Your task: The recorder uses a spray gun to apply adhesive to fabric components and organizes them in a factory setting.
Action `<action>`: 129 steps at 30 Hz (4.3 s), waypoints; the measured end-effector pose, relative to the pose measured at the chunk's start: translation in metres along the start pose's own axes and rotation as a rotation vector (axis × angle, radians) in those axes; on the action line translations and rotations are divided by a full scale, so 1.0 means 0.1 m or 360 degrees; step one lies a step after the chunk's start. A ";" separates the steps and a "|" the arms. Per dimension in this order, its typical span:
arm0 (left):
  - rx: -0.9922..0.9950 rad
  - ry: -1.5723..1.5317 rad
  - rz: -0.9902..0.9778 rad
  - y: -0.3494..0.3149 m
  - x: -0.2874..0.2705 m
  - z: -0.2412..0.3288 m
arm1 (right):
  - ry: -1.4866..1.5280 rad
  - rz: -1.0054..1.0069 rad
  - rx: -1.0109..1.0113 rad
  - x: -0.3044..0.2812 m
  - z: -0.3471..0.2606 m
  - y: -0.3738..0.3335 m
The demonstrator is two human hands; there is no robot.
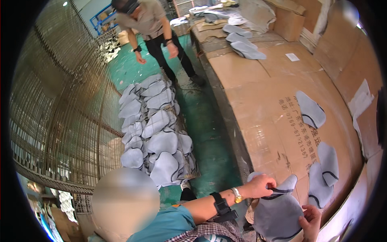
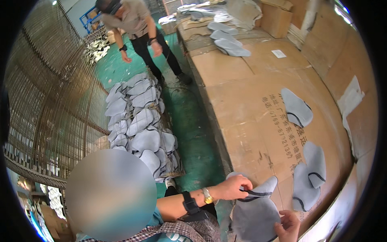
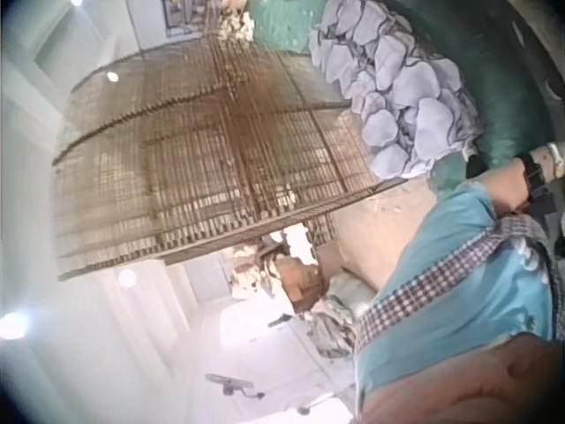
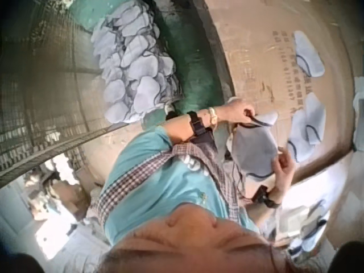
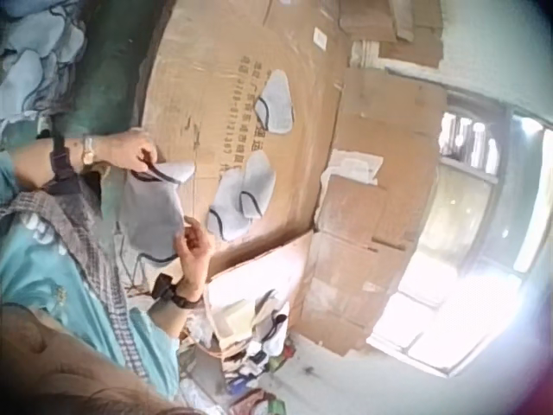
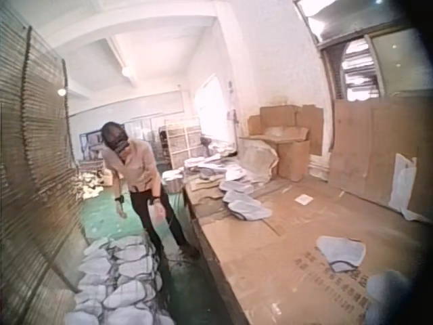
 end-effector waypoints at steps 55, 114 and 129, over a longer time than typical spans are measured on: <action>-0.0653 -0.1482 0.2959 -6.56 -4.78 -5.00 | 0.0128 -0.0335 0.0137 6.81 -0.42 4.95; -0.0130 -0.0627 -0.0378 0.89 7.26 1.48 | 0.0713 0.1786 0.0910 -0.69 5.83 -6.89; -0.0284 -0.0091 -0.1121 0.61 8.36 3.27 | 0.0639 0.2246 0.0759 -3.40 4.98 -8.75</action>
Point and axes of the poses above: each hand's wrist, its own y-axis towards the middle knuckle, its own x-axis out of the palm, z = x × y, the point moved 10 cm from there along y, towards the middle knuckle, and after that the axes turned 7 degrees about -z, right-handed, at the moved point
